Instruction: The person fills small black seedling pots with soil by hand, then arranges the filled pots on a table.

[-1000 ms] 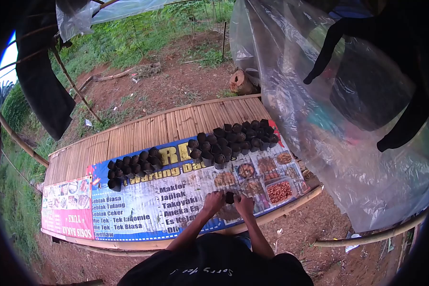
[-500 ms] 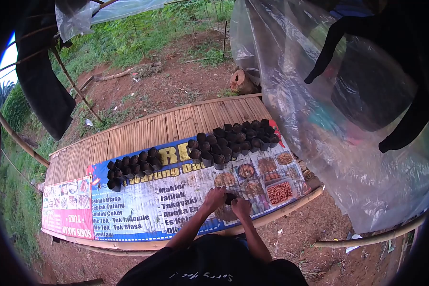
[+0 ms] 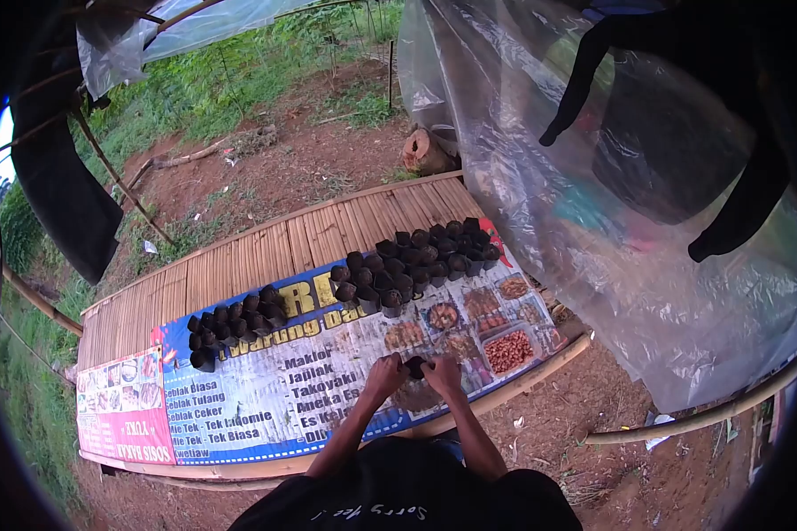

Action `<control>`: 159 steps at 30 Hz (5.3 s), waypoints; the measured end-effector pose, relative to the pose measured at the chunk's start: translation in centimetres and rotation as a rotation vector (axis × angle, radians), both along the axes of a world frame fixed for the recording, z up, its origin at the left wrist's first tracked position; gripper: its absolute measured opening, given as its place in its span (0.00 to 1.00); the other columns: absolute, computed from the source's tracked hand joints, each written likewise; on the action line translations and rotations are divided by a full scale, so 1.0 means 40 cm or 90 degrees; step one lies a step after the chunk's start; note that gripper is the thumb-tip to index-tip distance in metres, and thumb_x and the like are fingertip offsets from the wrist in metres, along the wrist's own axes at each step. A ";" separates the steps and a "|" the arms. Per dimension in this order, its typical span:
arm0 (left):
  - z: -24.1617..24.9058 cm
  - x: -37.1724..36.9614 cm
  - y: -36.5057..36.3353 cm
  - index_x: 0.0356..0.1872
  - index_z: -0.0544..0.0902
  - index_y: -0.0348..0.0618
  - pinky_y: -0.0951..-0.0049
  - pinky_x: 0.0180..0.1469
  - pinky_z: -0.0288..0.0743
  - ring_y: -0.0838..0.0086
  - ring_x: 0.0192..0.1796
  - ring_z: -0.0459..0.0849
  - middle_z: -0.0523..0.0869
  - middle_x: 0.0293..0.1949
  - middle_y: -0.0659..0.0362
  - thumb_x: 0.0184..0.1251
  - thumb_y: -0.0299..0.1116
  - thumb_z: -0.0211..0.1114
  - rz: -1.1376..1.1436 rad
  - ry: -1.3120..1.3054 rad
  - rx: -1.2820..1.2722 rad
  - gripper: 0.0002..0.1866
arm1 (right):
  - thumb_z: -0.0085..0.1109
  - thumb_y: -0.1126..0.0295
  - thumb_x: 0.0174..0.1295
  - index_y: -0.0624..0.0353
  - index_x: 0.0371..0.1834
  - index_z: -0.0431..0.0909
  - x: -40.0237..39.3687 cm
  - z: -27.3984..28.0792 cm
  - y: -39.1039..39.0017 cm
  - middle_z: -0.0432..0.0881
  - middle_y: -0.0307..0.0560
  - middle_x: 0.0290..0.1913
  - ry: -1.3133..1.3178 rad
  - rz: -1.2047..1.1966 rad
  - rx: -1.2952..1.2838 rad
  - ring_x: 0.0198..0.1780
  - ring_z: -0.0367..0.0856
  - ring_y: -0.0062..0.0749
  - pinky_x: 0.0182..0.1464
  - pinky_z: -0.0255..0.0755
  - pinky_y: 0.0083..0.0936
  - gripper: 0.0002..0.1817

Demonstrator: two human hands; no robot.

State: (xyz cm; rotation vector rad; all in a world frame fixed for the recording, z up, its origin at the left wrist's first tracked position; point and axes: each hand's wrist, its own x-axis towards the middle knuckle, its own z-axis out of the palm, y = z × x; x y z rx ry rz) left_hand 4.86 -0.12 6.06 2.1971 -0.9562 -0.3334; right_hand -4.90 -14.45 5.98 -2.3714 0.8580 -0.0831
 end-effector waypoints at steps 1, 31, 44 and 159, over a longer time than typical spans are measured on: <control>0.006 0.004 -0.001 0.28 0.76 0.31 0.48 0.38 0.76 0.43 0.32 0.82 0.82 0.28 0.37 0.52 0.33 0.60 0.001 0.011 -0.003 0.12 | 0.63 0.55 0.49 0.59 0.30 0.85 0.002 -0.004 0.000 0.84 0.56 0.29 -0.020 -0.004 -0.004 0.33 0.84 0.49 0.40 0.76 0.39 0.17; -0.011 0.035 0.005 0.29 0.76 0.36 0.50 0.37 0.76 0.44 0.34 0.81 0.81 0.27 0.40 0.53 0.31 0.59 -0.042 0.040 -0.022 0.08 | 0.61 0.60 0.52 0.62 0.26 0.81 -0.023 -0.046 0.023 0.83 0.55 0.25 -0.079 -0.013 -0.008 0.31 0.83 0.50 0.36 0.75 0.40 0.14; 0.000 -0.010 0.014 0.28 0.78 0.36 0.48 0.39 0.75 0.44 0.35 0.82 0.82 0.28 0.40 0.53 0.31 0.58 0.019 0.055 -0.022 0.08 | 0.60 0.62 0.51 0.63 0.21 0.78 -0.037 -0.012 0.024 0.80 0.55 0.22 -0.203 0.002 0.061 0.28 0.81 0.51 0.33 0.73 0.40 0.14; 0.041 -0.024 0.009 0.31 0.80 0.37 0.49 0.37 0.76 0.48 0.33 0.83 0.83 0.28 0.43 0.60 0.38 0.58 -0.005 -0.003 0.104 0.13 | 0.53 0.45 0.59 0.58 0.32 0.83 -0.043 0.026 0.053 0.82 0.62 0.31 0.054 -0.037 0.011 0.41 0.80 0.60 0.47 0.72 0.48 0.25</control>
